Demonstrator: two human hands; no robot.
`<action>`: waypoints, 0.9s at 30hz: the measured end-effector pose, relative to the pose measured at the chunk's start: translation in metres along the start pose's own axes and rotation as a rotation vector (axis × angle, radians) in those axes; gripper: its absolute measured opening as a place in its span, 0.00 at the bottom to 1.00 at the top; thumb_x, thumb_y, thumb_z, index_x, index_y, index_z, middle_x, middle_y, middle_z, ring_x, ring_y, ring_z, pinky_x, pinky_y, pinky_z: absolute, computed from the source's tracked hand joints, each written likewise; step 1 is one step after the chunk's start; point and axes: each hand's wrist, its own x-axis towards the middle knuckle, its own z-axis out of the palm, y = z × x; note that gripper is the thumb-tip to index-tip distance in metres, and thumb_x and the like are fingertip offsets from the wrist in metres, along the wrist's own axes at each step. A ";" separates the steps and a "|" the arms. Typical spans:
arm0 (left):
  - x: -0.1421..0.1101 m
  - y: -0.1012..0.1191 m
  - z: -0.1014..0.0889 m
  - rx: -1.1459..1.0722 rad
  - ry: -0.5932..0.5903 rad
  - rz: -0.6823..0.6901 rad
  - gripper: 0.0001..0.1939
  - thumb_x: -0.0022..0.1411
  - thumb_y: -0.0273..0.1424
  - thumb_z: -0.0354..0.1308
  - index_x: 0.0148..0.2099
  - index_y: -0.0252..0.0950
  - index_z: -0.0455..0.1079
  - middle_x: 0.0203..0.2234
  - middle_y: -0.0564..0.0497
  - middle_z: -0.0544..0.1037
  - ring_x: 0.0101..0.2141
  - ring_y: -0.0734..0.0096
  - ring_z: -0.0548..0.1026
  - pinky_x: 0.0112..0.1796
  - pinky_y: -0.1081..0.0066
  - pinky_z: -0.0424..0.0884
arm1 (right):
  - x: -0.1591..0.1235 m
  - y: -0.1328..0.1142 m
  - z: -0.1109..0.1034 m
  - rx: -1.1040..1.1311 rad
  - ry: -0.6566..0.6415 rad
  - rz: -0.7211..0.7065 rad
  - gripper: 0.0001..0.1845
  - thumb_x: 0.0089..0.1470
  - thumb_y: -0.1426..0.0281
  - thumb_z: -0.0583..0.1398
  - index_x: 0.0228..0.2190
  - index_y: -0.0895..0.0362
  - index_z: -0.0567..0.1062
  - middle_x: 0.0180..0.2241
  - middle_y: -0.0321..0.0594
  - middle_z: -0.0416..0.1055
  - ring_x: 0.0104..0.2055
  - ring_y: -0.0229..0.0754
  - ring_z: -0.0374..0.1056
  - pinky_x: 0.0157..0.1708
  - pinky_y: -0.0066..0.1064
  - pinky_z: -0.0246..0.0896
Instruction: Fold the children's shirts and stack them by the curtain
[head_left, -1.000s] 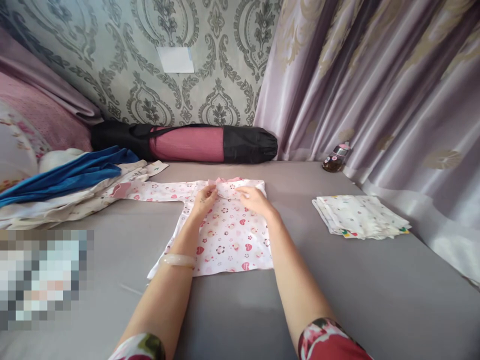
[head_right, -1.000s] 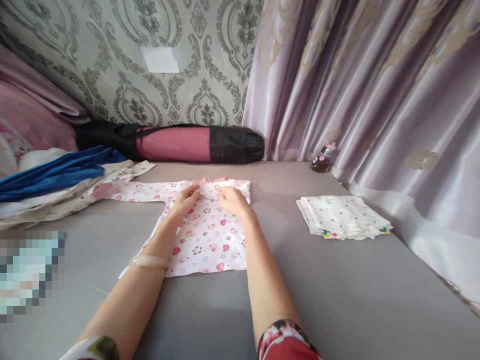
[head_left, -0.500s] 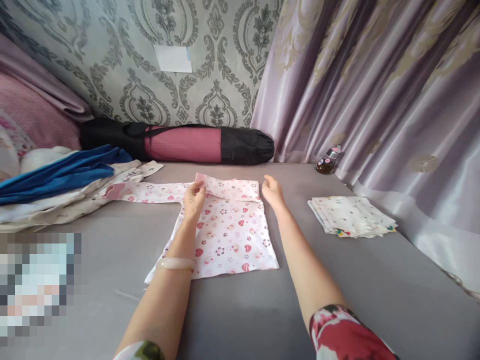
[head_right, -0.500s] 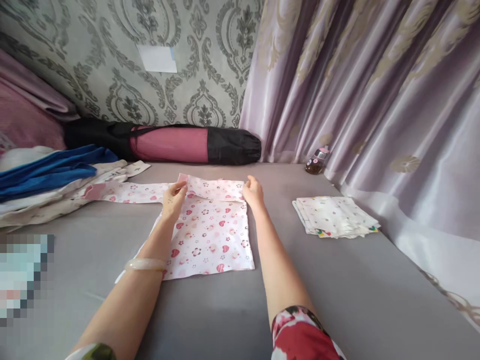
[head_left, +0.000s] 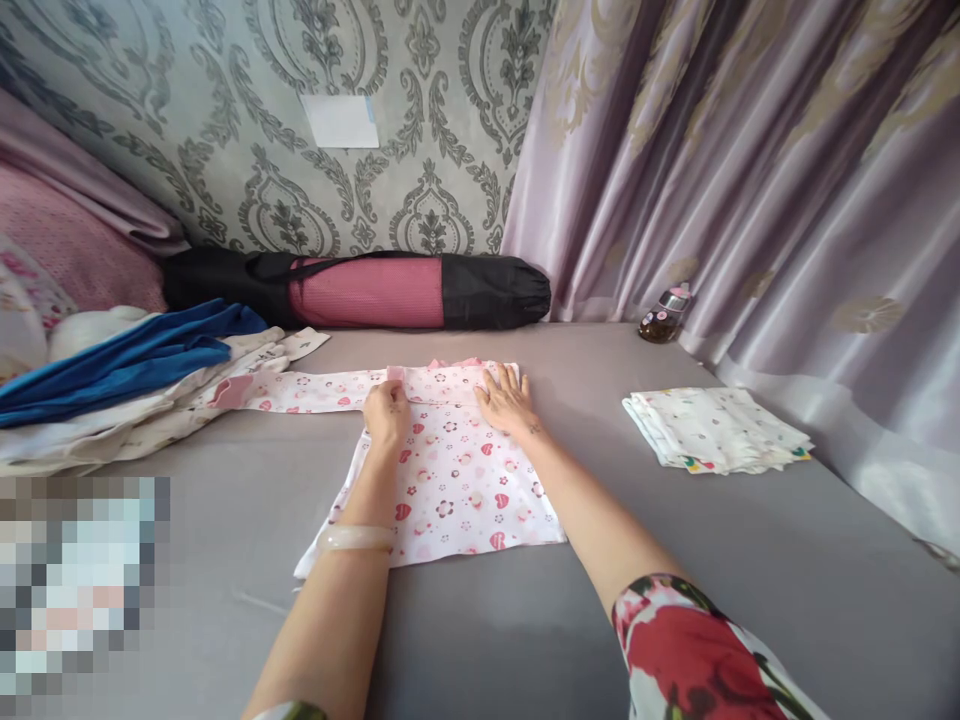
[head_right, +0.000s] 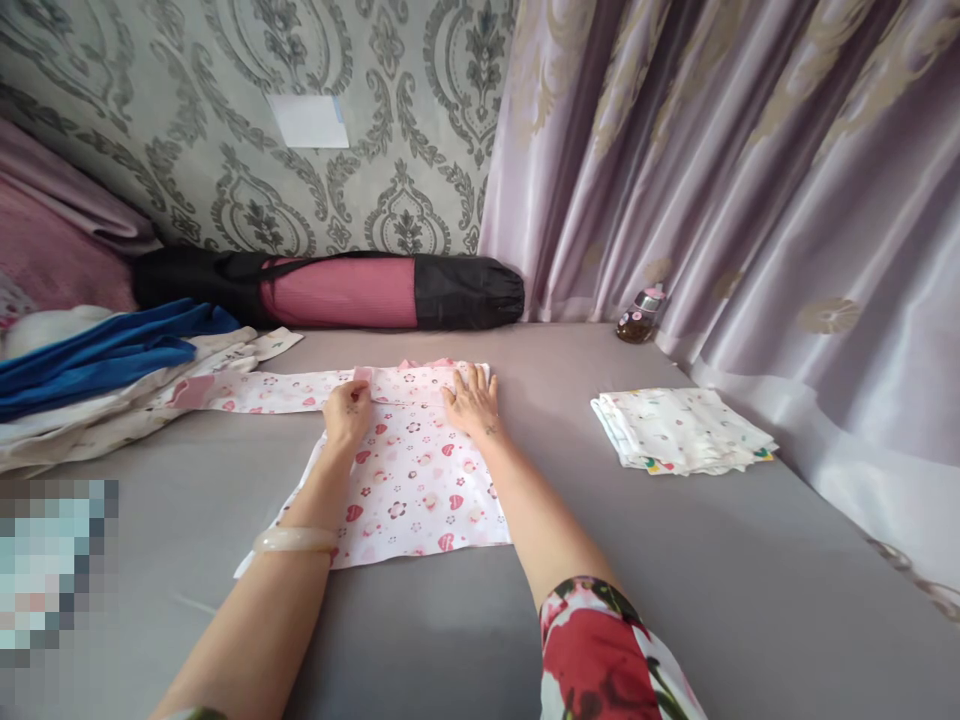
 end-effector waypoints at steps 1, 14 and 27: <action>0.000 -0.001 0.000 0.031 -0.011 0.008 0.18 0.61 0.29 0.49 0.47 0.32 0.77 0.41 0.40 0.79 0.43 0.55 0.76 0.49 0.60 0.69 | -0.001 0.000 0.001 -0.001 -0.013 0.007 0.35 0.67 0.54 0.37 0.68 0.56 0.51 0.71 0.47 0.37 0.72 0.53 0.31 0.67 0.53 0.25; -0.004 0.001 -0.002 0.138 -0.015 0.014 0.19 0.62 0.29 0.49 0.49 0.32 0.77 0.42 0.38 0.77 0.45 0.55 0.75 0.51 0.62 0.68 | 0.001 0.003 0.002 0.001 -0.054 0.024 0.36 0.67 0.55 0.35 0.69 0.60 0.47 0.71 0.46 0.35 0.72 0.50 0.31 0.67 0.53 0.25; -0.004 0.000 -0.003 0.153 -0.038 0.027 0.18 0.61 0.28 0.48 0.45 0.34 0.79 0.41 0.40 0.77 0.44 0.56 0.75 0.50 0.63 0.68 | 0.002 0.022 -0.005 -0.017 -0.056 0.166 0.38 0.66 0.57 0.38 0.68 0.71 0.45 0.70 0.54 0.39 0.72 0.50 0.35 0.68 0.49 0.28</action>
